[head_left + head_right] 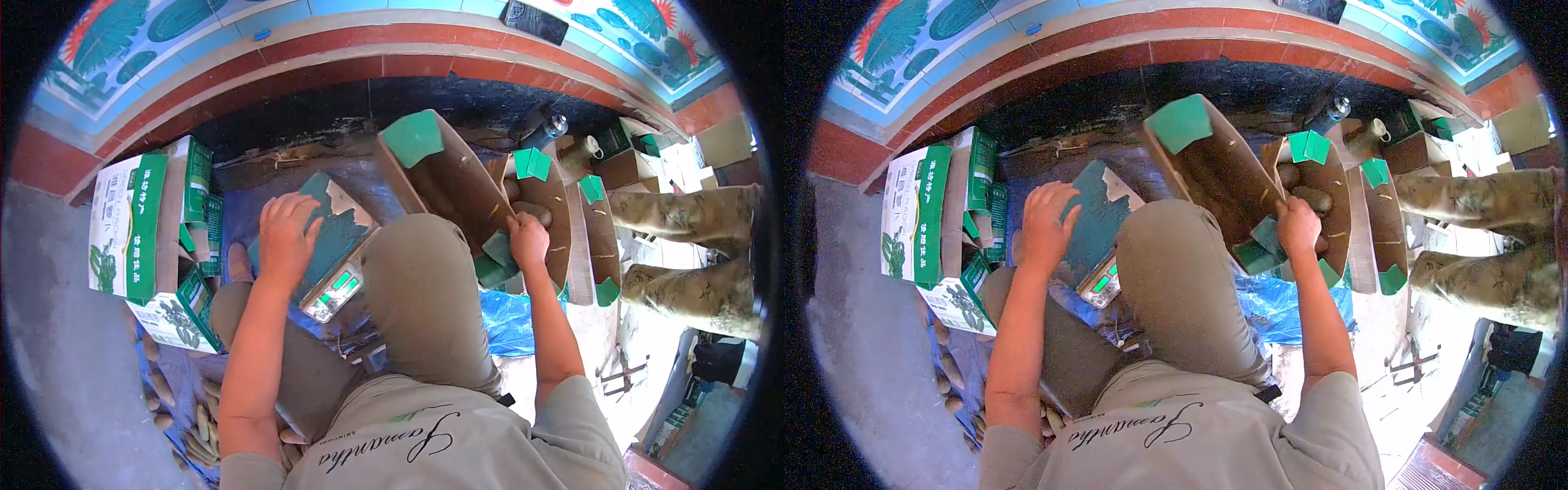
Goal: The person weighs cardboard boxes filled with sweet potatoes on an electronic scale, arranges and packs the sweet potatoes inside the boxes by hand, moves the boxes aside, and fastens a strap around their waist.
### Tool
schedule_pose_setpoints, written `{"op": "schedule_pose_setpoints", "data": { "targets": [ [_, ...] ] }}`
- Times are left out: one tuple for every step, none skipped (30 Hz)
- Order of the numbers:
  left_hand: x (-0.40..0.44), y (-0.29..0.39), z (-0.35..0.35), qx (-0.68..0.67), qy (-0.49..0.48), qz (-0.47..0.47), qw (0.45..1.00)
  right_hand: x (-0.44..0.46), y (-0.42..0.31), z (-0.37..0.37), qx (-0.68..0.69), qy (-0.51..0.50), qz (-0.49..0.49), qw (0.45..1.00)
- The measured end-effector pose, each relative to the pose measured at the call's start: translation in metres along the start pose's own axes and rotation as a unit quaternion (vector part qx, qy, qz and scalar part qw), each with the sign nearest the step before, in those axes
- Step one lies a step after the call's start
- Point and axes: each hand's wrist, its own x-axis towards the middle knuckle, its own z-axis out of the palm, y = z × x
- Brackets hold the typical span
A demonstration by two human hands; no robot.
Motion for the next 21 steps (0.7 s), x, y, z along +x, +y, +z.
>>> {"op": "schedule_pose_setpoints", "data": {
  "targets": [
    [-0.001, -0.001, -0.001, -0.002, -0.001, -0.002, 1.0, -0.002, 0.005, 0.011, -0.012, -0.012, 0.014, 1.0],
    [-0.003, -0.001, -0.003, -0.006, 0.001, -0.004, 1.0, -0.003, 0.008, 0.022, -0.036, -0.051, 0.035, 0.997],
    [-0.005, 0.0, -0.006, -0.011, 0.004, -0.008, 1.0, -0.007, 0.006, 0.027, -0.078, -0.09, 0.064, 0.991],
    [-0.007, -0.001, -0.009, -0.016, 0.008, -0.011, 1.0, -0.015, 0.013, 0.034, -0.073, -0.073, 0.061, 0.993],
    [-0.01, -0.003, -0.012, -0.017, 0.001, -0.023, 1.0, -0.021, 0.02, 0.04, -0.068, -0.056, 0.058, 0.994],
    [-0.013, -0.005, -0.015, -0.017, -0.006, -0.035, 0.999, -0.021, 0.02, 0.037, -0.076, -0.064, 0.051, 0.994],
    [-0.017, -0.007, -0.017, -0.018, -0.015, -0.047, 0.999, -0.022, 0.021, 0.035, -0.084, -0.074, 0.045, 0.993],
    [-0.019, -0.008, -0.018, -0.018, -0.016, -0.046, 0.999, -0.026, 0.021, 0.032, -0.091, -0.085, 0.042, 0.991],
    [-0.021, -0.01, -0.019, -0.017, -0.017, -0.044, 0.999, -0.03, 0.022, 0.028, -0.1, -0.097, 0.041, 0.989],
    [-0.023, -0.013, -0.021, -0.014, -0.016, -0.044, 0.999, -0.031, 0.022, 0.025, -0.109, -0.109, 0.039, 0.987],
    [-0.025, -0.015, -0.024, -0.017, -0.017, -0.049, 0.999, -0.033, 0.021, 0.023, -0.117, -0.12, 0.035, 0.985],
    [-0.028, -0.016, -0.026, -0.019, -0.018, -0.055, 0.998, -0.037, 0.023, 0.021, -0.121, -0.129, 0.032, 0.984],
    [-0.03, -0.017, -0.029, -0.023, -0.019, -0.061, 0.998, -0.044, 0.026, 0.019, -0.125, -0.139, 0.03, 0.982],
    [-0.033, -0.018, -0.032, -0.022, -0.017, -0.062, 0.998, -0.048, 0.029, 0.017, -0.129, -0.147, 0.029, 0.98],
    [-0.035, -0.019, -0.034, -0.022, -0.014, -0.064, 0.998, -0.051, 0.031, 0.015, -0.137, -0.157, 0.022, 0.978],
    [-0.036, -0.019, -0.036, -0.023, -0.012, -0.064, 0.998, -0.054, 0.033, 0.013, -0.145, -0.166, 0.016, 0.975],
    [-0.037, -0.018, -0.037, -0.02, -0.012, -0.065, 0.998, -0.056, 0.036, 0.01, -0.153, -0.176, 0.012, 0.972],
    [-0.038, -0.018, -0.038, -0.017, -0.013, -0.066, 0.998, -0.055, 0.042, 0.009, -0.131, -0.164, 0.007, 0.978],
    [-0.039, -0.018, -0.04, -0.014, -0.013, -0.066, 0.998, -0.052, 0.048, 0.009, -0.108, -0.151, 0.003, 0.983],
    [-0.04, -0.018, -0.041, -0.011, -0.014, -0.066, 0.998, -0.049, 0.053, 0.009, -0.086, -0.137, -0.001, 0.987],
    [-0.041, -0.017, -0.043, -0.01, -0.015, -0.066, 0.998, -0.046, 0.05, -0.001, -0.066, -0.117, 0.015, 0.991]
  ]
}}
